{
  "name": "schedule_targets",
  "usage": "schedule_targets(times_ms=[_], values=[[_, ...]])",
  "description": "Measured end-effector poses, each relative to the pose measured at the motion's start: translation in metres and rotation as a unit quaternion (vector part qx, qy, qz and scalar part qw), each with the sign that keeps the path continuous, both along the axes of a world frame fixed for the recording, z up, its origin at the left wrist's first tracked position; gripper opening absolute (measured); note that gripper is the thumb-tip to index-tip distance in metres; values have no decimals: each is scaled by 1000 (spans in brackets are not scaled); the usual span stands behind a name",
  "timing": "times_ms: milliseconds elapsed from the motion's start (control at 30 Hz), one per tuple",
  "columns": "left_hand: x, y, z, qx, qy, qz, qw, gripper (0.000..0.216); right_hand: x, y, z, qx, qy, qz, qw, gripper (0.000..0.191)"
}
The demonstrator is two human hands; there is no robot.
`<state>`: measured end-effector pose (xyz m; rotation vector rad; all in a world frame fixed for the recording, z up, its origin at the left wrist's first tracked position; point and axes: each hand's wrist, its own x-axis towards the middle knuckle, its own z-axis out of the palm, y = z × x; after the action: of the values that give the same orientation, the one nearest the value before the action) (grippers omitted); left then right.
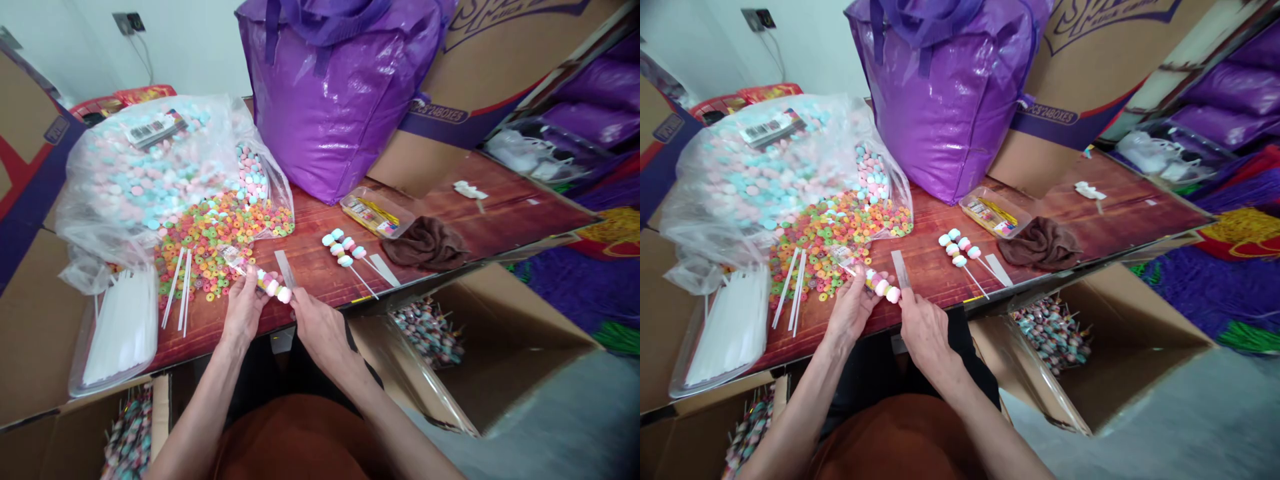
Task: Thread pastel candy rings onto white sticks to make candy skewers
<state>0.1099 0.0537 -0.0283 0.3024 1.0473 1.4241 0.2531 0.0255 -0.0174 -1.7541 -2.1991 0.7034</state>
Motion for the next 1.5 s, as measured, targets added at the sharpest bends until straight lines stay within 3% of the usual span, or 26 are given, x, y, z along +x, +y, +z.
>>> schedule_targets(times_ms=[167,333,467,600,833,1100,1167,1267,1500], values=[[1,0,3,2,-22,6,1000,32,-5,-3,0,12,142,5,990,40],[1,-1,5,-16,-25,4,1000,31,-2,-4,5,-65,282,36,957,44],[6,-4,5,-17,-30,-7,999,35,-10,-5,1,-8,225,1,974,50],[9,-6,7,-14,-42,-31,999,35,-19,-5,-7,94,153,-53,982,40],[3,-7,4,-30,-48,-47,997,34,-9,5,-5,70,185,-58,979,27],[18,-11,-1,15,-15,-12,1000,39,-32,-1,-17,144,60,-72,985,32],[15,-11,1,19,-12,-21,1000,40,-34,-4,-17,137,77,-56,986,34],[7,-8,2,23,-30,-13,999,39,-27,-7,-12,103,181,-27,978,46],[5,-7,-2,47,-63,2,997,35,-7,-6,-9,-81,381,-1,921,42]])
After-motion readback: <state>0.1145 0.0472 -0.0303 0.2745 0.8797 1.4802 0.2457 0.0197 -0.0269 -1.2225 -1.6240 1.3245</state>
